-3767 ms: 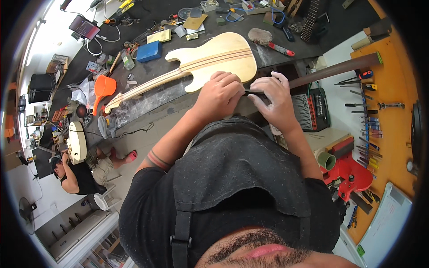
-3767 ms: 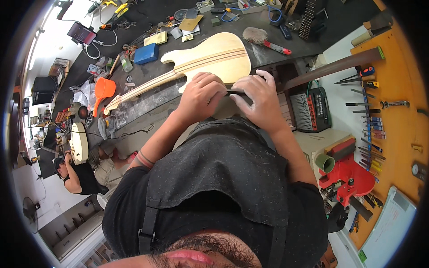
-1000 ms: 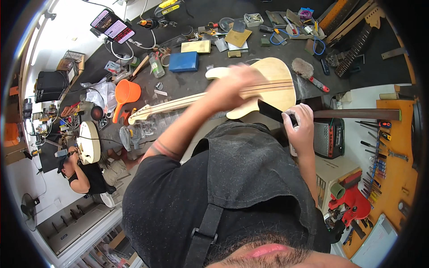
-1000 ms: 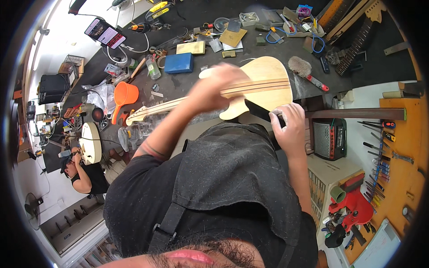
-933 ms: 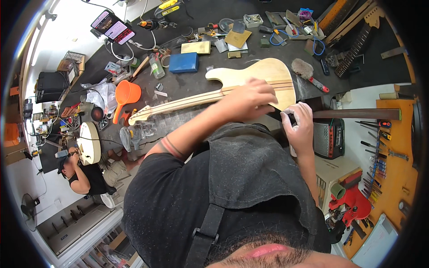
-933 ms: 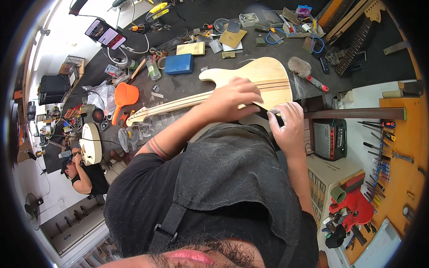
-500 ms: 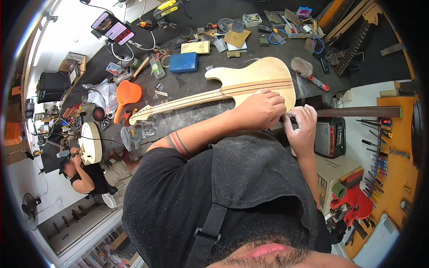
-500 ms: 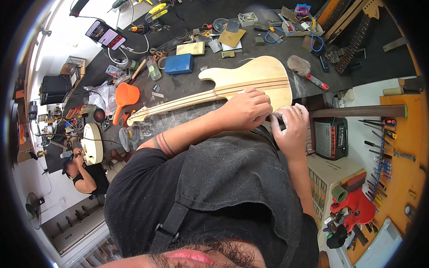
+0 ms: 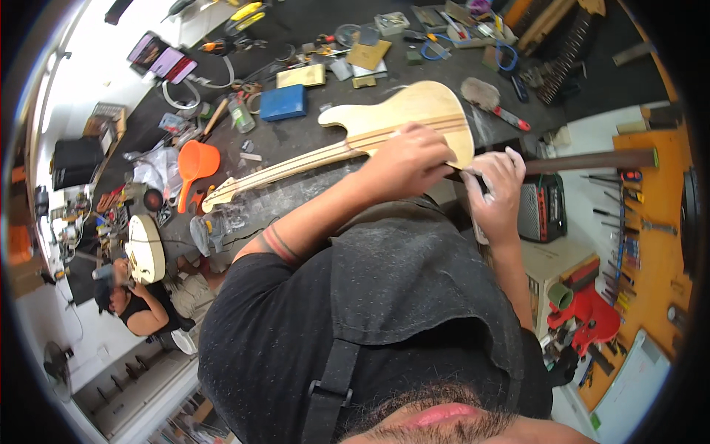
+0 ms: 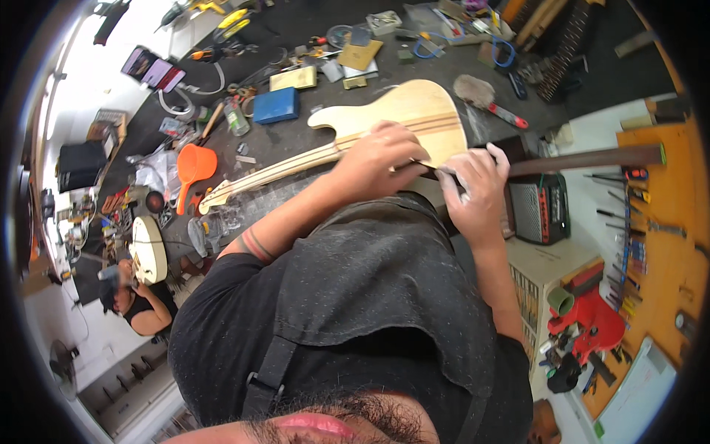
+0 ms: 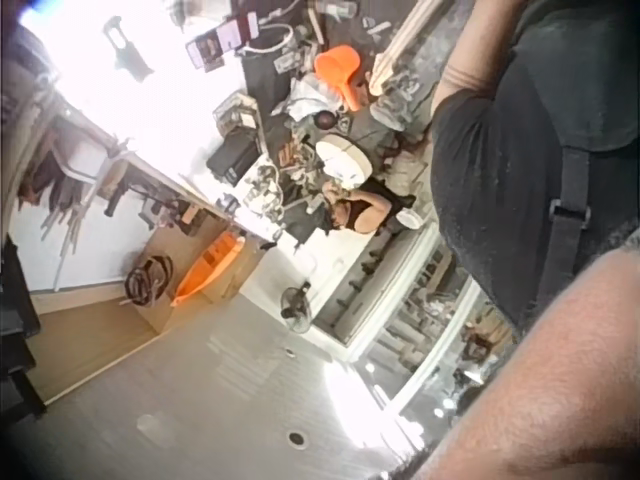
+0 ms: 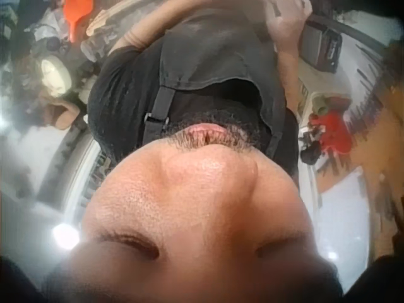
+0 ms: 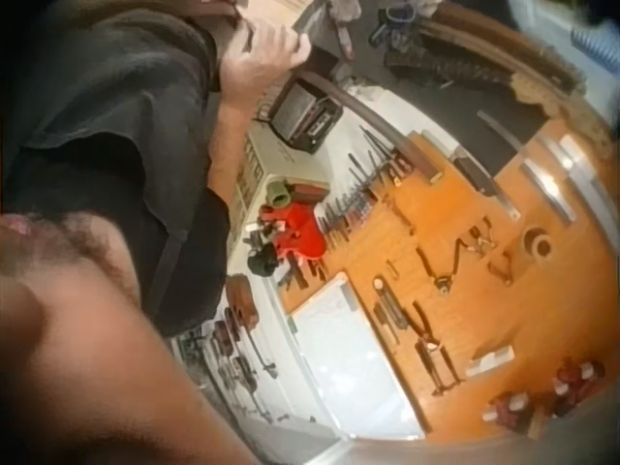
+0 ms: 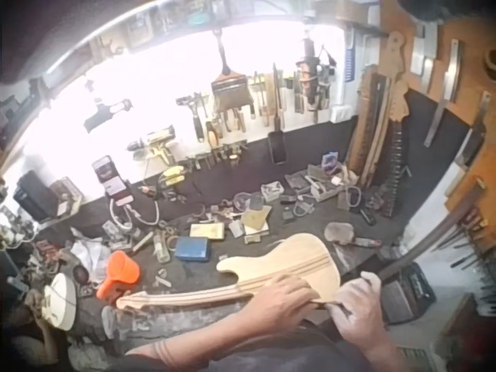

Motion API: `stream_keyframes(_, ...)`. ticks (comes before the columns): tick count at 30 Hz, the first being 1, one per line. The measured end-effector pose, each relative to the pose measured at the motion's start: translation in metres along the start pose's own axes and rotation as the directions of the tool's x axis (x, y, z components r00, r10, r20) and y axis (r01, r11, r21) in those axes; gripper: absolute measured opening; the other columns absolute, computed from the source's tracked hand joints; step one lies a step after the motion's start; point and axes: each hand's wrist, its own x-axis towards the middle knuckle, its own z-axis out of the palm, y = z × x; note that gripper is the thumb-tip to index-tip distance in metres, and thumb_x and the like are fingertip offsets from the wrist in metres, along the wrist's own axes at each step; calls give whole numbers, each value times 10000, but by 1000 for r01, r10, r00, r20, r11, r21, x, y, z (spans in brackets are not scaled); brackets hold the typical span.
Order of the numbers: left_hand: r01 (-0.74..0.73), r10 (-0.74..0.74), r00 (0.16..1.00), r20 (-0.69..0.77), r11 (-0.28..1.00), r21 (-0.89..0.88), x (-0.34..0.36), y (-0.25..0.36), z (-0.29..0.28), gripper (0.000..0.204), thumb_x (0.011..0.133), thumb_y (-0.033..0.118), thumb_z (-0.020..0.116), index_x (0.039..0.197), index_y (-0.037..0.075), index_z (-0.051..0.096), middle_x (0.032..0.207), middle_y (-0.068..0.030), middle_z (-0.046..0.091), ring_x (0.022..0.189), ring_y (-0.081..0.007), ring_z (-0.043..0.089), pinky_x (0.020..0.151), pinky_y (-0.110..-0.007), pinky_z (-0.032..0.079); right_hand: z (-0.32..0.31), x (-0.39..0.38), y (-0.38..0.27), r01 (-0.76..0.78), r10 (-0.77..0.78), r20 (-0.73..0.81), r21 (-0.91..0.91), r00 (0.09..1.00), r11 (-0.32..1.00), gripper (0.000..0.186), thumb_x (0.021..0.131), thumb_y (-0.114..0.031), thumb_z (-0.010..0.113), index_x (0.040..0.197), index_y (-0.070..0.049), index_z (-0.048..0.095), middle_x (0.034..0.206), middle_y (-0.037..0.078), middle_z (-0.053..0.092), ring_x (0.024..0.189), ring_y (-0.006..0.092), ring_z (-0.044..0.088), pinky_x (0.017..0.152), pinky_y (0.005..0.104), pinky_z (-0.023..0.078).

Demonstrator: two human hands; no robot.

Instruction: The person brushes dust off a wooden guitar body with a red brush, wipes it by hand, and then uses various pieces of sandpaper to sand the neck and headstock area while occasionally using a handheld orbital sander.

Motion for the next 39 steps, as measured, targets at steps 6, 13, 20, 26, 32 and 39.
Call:
stream_keyframes(6, -5, 5, 1000, 27, 1000, -23, 2, 0, -4, 136, 840, 43, 816, 936, 83, 728, 910, -71, 687, 921, -297, 667, 917, -439, 514, -8, -1, -6, -35, 35, -7, -9, 999, 999, 158, 893, -127, 831, 1002, -129, 718, 1022, 6, 729, 1111, 244, 667, 1204, 507, 362)
stream_keyframes(13, -24, 24, 1000, 0, 1000, -10, 11, 16, 3, 169, 810, 55, 833, 933, 80, 719, 913, -75, 685, 929, -303, 669, 914, -438, 514, -16, -8, -7, -38, 39, 5, -14, 999, 999, 177, 896, -121, 826, 1023, -118, 702, 1040, 28, 708, 1127, 252, 665, 1228, 505, 329)
stream_keyframes(20, -11, 16, 998, 59, 995, -98, 9, 5, 4, 155, 812, 8, 836, 904, 67, 726, 915, -76, 731, 951, -292, 707, 922, -398, 531, -21, -15, -10, -64, 63, -45, -10, 997, 998, 185, 903, -130, 821, 1045, -125, 701, 1062, 25, 713, 1154, 253, 660, 1241, 550, 332)
stream_keyframes(26, 26, -14, 996, 90, 991, -131, 15, 19, 17, 171, 832, -28, 824, 943, 62, 730, 973, -80, 757, 990, -280, 724, 920, -390, 544, -21, -32, 0, -105, 104, -42, -23, 994, 994, 195, 892, -139, 834, 1042, -130, 710, 1067, 22, 716, 1162, 246, 663, 1240, 567, 330)
stream_keyframes(32, -6, 33, 993, 114, 973, -231, 11, 15, 21, 162, 843, -47, 787, 945, 54, 712, 966, -89, 743, 969, -282, 716, 906, -395, 542, -24, -38, -3, -132, 134, -51, 44, 990, 990, 196, 875, -127, 848, 1022, -118, 719, 1058, 30, 720, 1153, 253, 668, 1235, 562, 335)
stream_keyframes(39, 10, 13, 996, 88, 967, -255, 6, 18, 22, 154, 852, -16, 781, 960, 52, 694, 972, -102, 729, 972, -320, 703, 911, -423, 540, -11, -34, -6, -129, 129, 0, 106, 992, 986, 127, 902, -123, 818, 976, -98, 718, 1030, 43, 733, 1126, 264, 677, 1243, 528, 338)
